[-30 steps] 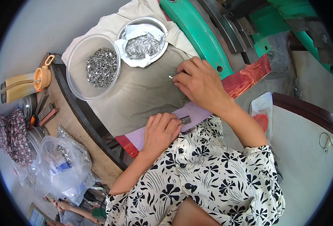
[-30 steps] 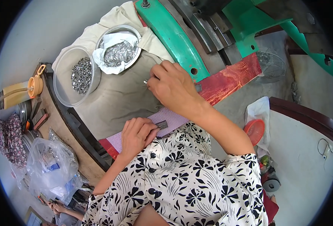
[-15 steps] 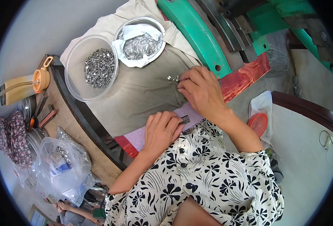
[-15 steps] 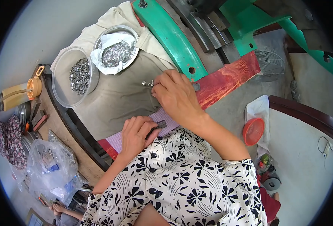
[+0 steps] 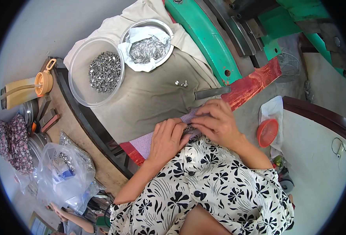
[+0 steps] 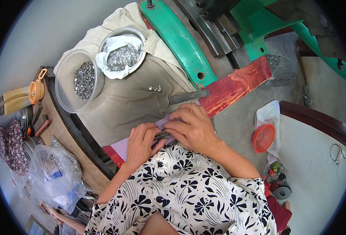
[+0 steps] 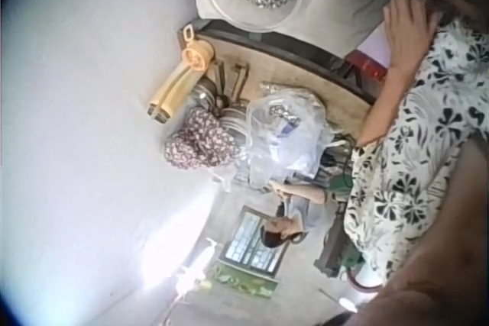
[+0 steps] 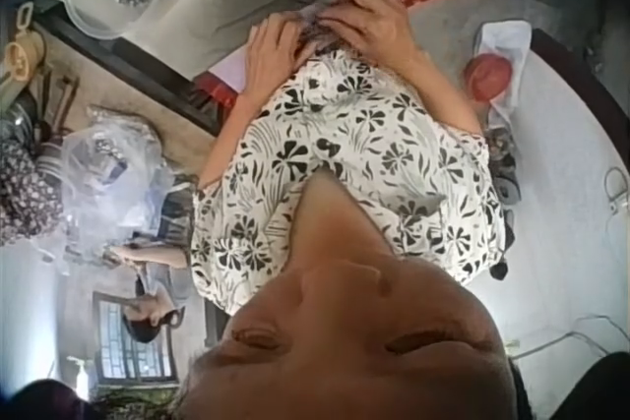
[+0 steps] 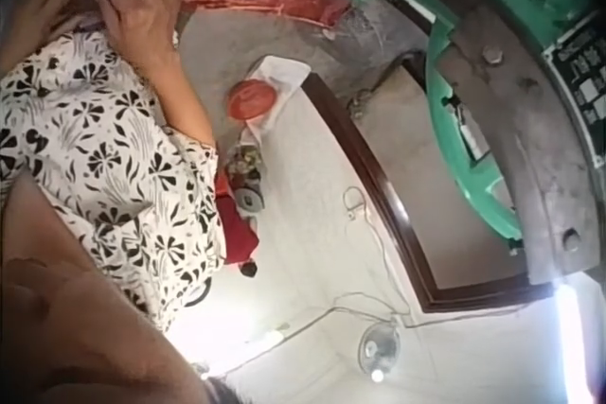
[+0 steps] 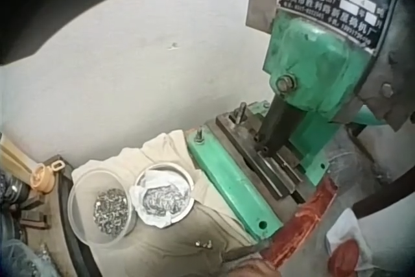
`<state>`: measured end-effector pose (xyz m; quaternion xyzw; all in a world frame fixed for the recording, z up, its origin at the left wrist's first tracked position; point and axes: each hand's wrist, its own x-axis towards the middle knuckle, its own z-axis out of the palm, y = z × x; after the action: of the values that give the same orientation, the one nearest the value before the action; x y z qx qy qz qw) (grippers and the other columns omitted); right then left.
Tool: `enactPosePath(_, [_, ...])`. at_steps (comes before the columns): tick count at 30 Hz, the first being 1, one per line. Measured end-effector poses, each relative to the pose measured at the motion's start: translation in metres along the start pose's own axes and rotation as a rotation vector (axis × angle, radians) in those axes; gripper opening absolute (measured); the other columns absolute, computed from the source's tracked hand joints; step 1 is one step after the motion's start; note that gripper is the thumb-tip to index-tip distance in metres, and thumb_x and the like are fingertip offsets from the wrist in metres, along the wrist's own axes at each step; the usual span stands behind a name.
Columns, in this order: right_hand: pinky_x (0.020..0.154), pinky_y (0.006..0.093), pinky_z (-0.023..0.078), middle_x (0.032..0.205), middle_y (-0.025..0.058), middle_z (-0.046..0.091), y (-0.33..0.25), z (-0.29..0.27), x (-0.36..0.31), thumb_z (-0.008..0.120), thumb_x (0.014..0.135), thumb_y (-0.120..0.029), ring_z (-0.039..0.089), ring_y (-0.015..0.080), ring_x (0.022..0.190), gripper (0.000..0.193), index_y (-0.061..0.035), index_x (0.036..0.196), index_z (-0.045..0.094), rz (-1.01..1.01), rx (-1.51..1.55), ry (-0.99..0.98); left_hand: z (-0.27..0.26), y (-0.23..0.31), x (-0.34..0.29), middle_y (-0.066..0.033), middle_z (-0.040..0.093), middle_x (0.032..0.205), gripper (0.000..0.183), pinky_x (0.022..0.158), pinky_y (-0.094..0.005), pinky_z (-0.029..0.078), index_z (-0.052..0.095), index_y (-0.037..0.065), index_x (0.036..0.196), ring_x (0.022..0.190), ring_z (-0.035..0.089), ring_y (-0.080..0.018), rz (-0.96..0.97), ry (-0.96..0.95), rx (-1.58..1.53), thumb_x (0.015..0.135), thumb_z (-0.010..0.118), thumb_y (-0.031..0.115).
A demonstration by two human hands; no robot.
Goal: The recorder is manually placing small metal rivets onto a purple fabric strip and then using a green industrial press machine to secure them.
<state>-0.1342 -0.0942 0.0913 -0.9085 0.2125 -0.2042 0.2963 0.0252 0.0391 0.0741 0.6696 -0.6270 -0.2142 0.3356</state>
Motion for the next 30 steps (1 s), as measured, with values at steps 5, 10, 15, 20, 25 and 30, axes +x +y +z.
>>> enactPosePath(5, [0.075, 0.0367, 0.047, 0.094, 0.0029, 0.064, 0.013, -0.008, 0.050, 0.079, 0.072, -0.010, 0.062, 0.0247, 0.088, 0.020, -0.0098, 0.091, 0.073, -0.026, -0.137, 0.074, 0.003, -0.003, -0.003, -0.0089, 0.059, 0.105, 0.031, 0.082, -0.0381, 0.044, 0.063, 0.004, 0.100, 0.095, 0.058, -0.0256, 0.008, -0.036, 0.027, 0.075, 0.077, 0.014])
enactPosePath(10, [0.069, 0.0354, 0.049, 0.094, 0.0041, 0.063, 0.027, 0.007, 0.082, 0.076, 0.074, -0.009, 0.063, 0.0239, 0.083, 0.015, -0.0096, 0.088, 0.071, -0.038, -0.138, 0.044, 0.001, -0.005, -0.003, -0.0082, 0.062, 0.104, 0.031, 0.077, -0.0383, 0.045, 0.066, 0.004, 0.099, 0.090, 0.060, -0.0280, 0.019, 0.064, 0.033, 0.074, 0.081, 0.013])
enactPosePath(15, [0.073, 0.0375, 0.049, 0.090, 0.0041, 0.059, 0.027, 0.010, 0.091, 0.075, 0.075, -0.010, 0.061, 0.0247, 0.084, 0.010, -0.0082, 0.083, 0.068, -0.133, -0.286, -0.111, -0.004, -0.007, 0.000, -0.0072, 0.062, 0.102, 0.031, 0.075, -0.0374, 0.045, 0.067, 0.003, 0.098, 0.088, 0.060, -0.0266, 0.008, 0.022, 0.078, 0.072, 0.082, 0.012])
enactPosePath(20, [0.075, 0.0368, 0.049, 0.091, 0.0040, 0.059, 0.027, 0.010, 0.098, 0.073, 0.075, -0.008, 0.060, 0.0242, 0.086, 0.012, -0.0075, 0.085, 0.068, -0.082, -0.313, -0.091, -0.006, -0.008, 0.001, -0.0066, 0.062, 0.101, 0.031, 0.075, -0.0373, 0.045, 0.068, 0.005, 0.097, 0.088, 0.060, -0.0265, 0.022, 0.008, 0.045, 0.071, 0.083, 0.013])
enactPosePath(25, [0.076, 0.0373, 0.048, 0.094, 0.0047, 0.060, 0.017, 0.000, 0.090, 0.074, 0.075, -0.007, 0.060, 0.0257, 0.088, 0.014, -0.0073, 0.086, 0.066, -0.050, -0.109, -0.075, -0.005, -0.008, -0.001, -0.0063, 0.062, 0.100, 0.032, 0.075, -0.0373, 0.044, 0.067, 0.006, 0.098, 0.088, 0.059, -0.0268, -0.024, 0.033, -0.025, 0.072, 0.083, 0.014])
enactPosePath(30, [0.079, 0.0370, 0.047, 0.100, 0.0053, 0.064, 0.002, -0.014, 0.043, 0.077, 0.072, -0.008, 0.061, 0.0263, 0.091, 0.016, -0.0070, 0.086, 0.067, -0.010, 0.074, -0.078, -0.005, -0.009, -0.002, -0.0063, 0.061, 0.100, 0.033, 0.076, -0.0377, 0.043, 0.065, 0.007, 0.099, 0.089, 0.059, -0.0267, -0.015, 0.018, -0.044, 0.073, 0.083, 0.015])
